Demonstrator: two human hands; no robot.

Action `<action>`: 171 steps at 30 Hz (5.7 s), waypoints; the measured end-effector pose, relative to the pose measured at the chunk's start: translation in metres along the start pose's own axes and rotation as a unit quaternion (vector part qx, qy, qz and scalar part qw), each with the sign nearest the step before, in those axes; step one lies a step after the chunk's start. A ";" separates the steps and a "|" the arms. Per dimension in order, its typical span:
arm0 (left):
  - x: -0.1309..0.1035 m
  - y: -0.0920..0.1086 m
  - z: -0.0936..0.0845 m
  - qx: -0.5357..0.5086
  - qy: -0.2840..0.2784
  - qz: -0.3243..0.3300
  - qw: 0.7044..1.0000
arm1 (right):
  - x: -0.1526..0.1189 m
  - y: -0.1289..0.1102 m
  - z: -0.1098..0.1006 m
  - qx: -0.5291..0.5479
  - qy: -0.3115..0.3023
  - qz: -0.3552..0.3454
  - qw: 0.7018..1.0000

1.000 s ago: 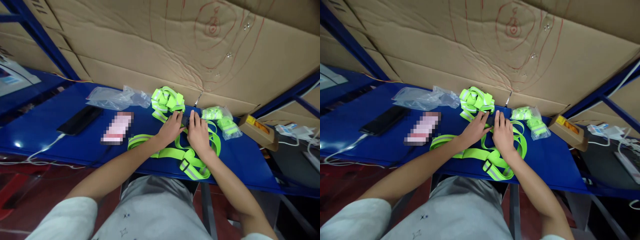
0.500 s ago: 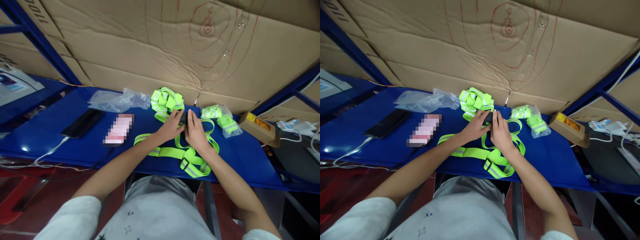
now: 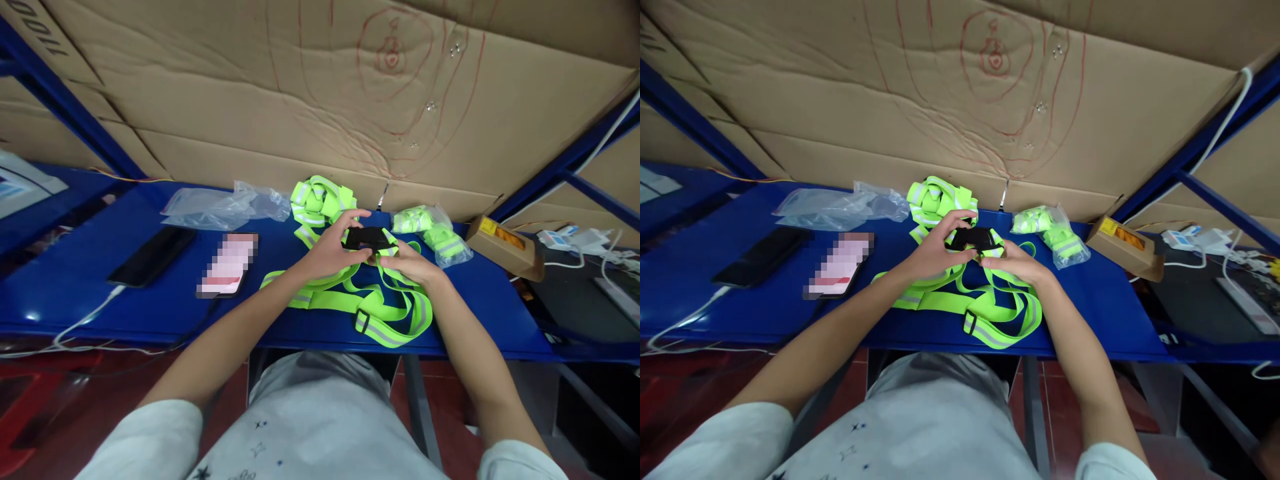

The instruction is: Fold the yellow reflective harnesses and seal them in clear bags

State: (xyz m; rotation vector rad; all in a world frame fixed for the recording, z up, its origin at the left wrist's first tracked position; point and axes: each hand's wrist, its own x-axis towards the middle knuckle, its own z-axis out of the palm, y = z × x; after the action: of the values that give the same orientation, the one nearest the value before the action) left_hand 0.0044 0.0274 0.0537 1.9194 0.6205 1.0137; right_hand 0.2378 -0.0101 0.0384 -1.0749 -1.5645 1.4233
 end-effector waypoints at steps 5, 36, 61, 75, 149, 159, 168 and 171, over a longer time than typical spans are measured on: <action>-0.001 0.003 0.003 -0.119 -0.026 -0.060 0.991 | -0.005 -0.012 0.017 0.098 0.024 0.026 0.995; -0.003 0.006 0.006 -0.220 -0.168 -0.179 0.944 | -0.008 -0.027 0.029 0.111 0.137 -0.050 0.983; -0.002 -0.012 0.013 -0.113 -0.100 -0.025 0.988 | -0.006 -0.091 0.025 -0.477 0.013 -0.186 0.859; -0.013 0.017 0.017 -0.291 -0.139 -0.171 0.931 | 0.012 -0.132 0.030 -0.457 0.306 -0.222 0.805; -0.011 -0.012 0.009 -0.356 -0.279 -0.239 0.859 | -0.003 -0.043 0.036 -0.224 0.195 -0.084 0.951; -0.018 -0.011 0.015 -0.371 -0.342 -0.201 0.840 | 0.005 -0.036 0.036 -0.059 0.167 0.025 0.984; -0.011 -0.013 0.007 -0.328 -0.255 -0.137 0.899 | -0.001 -0.033 0.039 -0.364 0.116 -0.207 0.901; -0.009 -0.012 -0.001 -0.298 -0.249 -0.134 0.912 | -0.006 -0.040 0.049 -0.431 0.082 -0.205 0.875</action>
State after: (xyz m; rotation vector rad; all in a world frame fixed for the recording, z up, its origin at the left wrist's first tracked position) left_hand -0.0017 0.0269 0.0400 1.4087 0.2249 0.4288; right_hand 0.1913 -0.0345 0.0730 -1.1852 -2.1909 0.2949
